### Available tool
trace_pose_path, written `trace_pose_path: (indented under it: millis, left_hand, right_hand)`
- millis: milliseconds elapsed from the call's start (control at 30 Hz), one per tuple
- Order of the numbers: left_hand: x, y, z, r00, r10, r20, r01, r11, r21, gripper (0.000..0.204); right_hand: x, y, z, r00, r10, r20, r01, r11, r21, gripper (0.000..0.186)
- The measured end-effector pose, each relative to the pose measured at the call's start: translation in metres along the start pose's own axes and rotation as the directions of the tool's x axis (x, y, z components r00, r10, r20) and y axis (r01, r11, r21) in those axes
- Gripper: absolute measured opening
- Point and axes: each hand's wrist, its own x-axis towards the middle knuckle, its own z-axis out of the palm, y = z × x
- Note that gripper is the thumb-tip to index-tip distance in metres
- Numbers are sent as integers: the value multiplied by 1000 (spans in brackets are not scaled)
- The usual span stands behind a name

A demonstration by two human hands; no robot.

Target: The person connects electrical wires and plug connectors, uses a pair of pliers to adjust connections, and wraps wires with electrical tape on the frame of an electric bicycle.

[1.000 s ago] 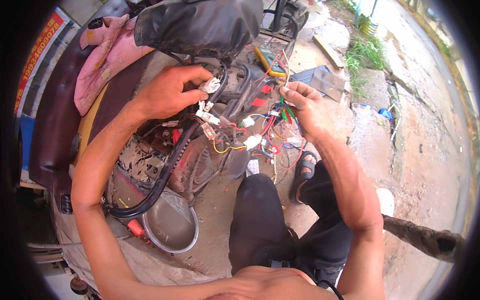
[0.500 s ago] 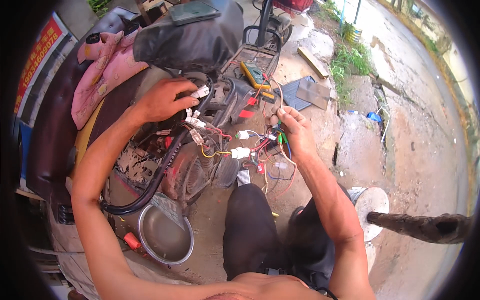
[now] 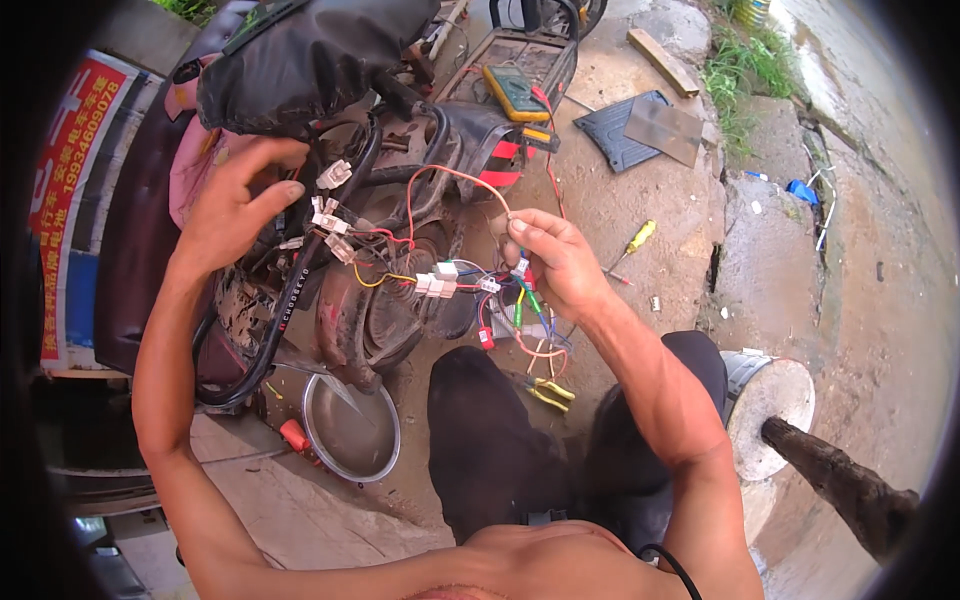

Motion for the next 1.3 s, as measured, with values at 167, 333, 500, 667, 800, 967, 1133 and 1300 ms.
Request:
trace_pose_path:
  millis: [167,333,500,667,800,967,1133,1300]
  left_hand:
    - [-46,95,24,982,151,-115,-161,983,-86,23]
    - [-55,108,119,982,-174,-73,148,951,-272,30]
    - [-43,95,170,898,-385,-215,168,749,-641,29]
    - [-36,87,173,797,-463,-388,-48,593,-804,21]
    - [-34,95,166,714,-484,-507,-274,472,-838,24]
    - [-88,103,200,765,-366,-531,-171,678,-714,20]
    - [-168,91,256,757,-559,-337,156,656,-738,28]
    - [-207,89,329,673,-739,-5,529,486,-695,13]
  right_hand:
    - [4,3,-5,996,55,73,-48,995,-91,22]
    - [-1,-2,16,931,143,335,-78,977,-200,22]
    - [-3,0,17,875,228,427,-119,956,-266,24]
    - [2,13,6,873,314,374,-207,932,-297,23]
    - [14,28,-14,889,317,330,-242,938,-249,23]
    - [30,30,-23,942,241,234,-248,969,-1,20]
    - [55,26,-46,954,256,158,-269,961,69,20]
    - [75,25,-61,945,249,213,-283,947,148,21]
